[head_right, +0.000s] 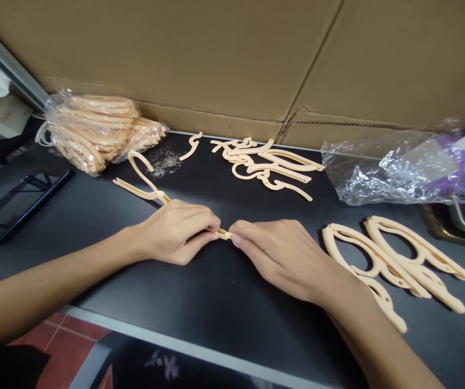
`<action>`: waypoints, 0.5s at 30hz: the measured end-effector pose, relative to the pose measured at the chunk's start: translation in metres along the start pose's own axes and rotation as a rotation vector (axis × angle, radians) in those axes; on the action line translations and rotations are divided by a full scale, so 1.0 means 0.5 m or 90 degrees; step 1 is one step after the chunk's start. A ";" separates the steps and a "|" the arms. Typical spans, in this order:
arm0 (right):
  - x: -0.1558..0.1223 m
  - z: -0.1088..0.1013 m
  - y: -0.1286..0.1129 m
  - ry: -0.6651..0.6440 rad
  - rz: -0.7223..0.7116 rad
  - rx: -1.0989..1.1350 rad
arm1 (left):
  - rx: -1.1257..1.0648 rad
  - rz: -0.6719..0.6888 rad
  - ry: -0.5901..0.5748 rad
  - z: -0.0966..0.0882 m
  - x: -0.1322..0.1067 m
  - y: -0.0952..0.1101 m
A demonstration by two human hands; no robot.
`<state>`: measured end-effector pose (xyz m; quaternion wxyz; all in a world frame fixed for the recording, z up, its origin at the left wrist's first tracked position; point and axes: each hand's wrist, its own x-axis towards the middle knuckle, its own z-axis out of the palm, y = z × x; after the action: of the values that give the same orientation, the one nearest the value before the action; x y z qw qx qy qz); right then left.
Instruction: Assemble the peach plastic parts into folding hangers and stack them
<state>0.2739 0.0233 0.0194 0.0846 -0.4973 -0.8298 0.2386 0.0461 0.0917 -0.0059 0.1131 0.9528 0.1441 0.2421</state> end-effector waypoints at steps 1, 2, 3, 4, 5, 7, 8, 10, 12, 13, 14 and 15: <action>0.000 0.000 0.001 -0.002 -0.001 0.004 | 0.007 0.003 -0.003 0.000 0.000 0.001; 0.000 0.001 0.003 -0.004 -0.001 0.011 | 0.014 0.007 -0.004 0.000 0.000 0.001; 0.001 0.001 0.004 -0.006 -0.002 0.019 | 0.021 0.012 -0.003 0.000 0.000 0.002; 0.001 0.001 0.005 -0.007 -0.001 0.029 | 0.029 0.018 0.000 -0.001 0.000 0.002; 0.002 0.001 0.005 -0.007 -0.001 0.041 | 0.035 0.024 0.003 -0.001 0.000 0.002; 0.003 -0.001 0.006 -0.008 0.000 0.068 | 0.049 0.037 0.008 -0.001 0.000 0.003; 0.004 -0.002 0.006 -0.010 0.002 0.081 | 0.055 0.043 0.009 -0.001 0.000 0.003; 0.004 -0.004 0.006 -0.013 0.005 0.100 | 0.063 0.054 0.009 -0.001 0.000 0.003; 0.003 -0.006 0.007 -0.019 0.012 0.109 | 0.064 0.061 0.005 -0.001 -0.001 0.003; 0.002 -0.007 0.008 -0.020 0.013 0.113 | 0.062 0.063 0.001 -0.001 -0.001 0.003; 0.002 -0.007 0.009 -0.020 0.012 0.116 | 0.061 0.064 -0.004 -0.001 -0.001 0.004; 0.002 -0.006 0.010 -0.019 0.009 0.118 | 0.059 0.064 -0.009 0.000 -0.001 0.004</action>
<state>0.2784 0.0268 0.0195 0.1158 -0.4899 -0.8017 0.3223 0.0460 0.0896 -0.0054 0.0572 0.9648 0.1064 0.2338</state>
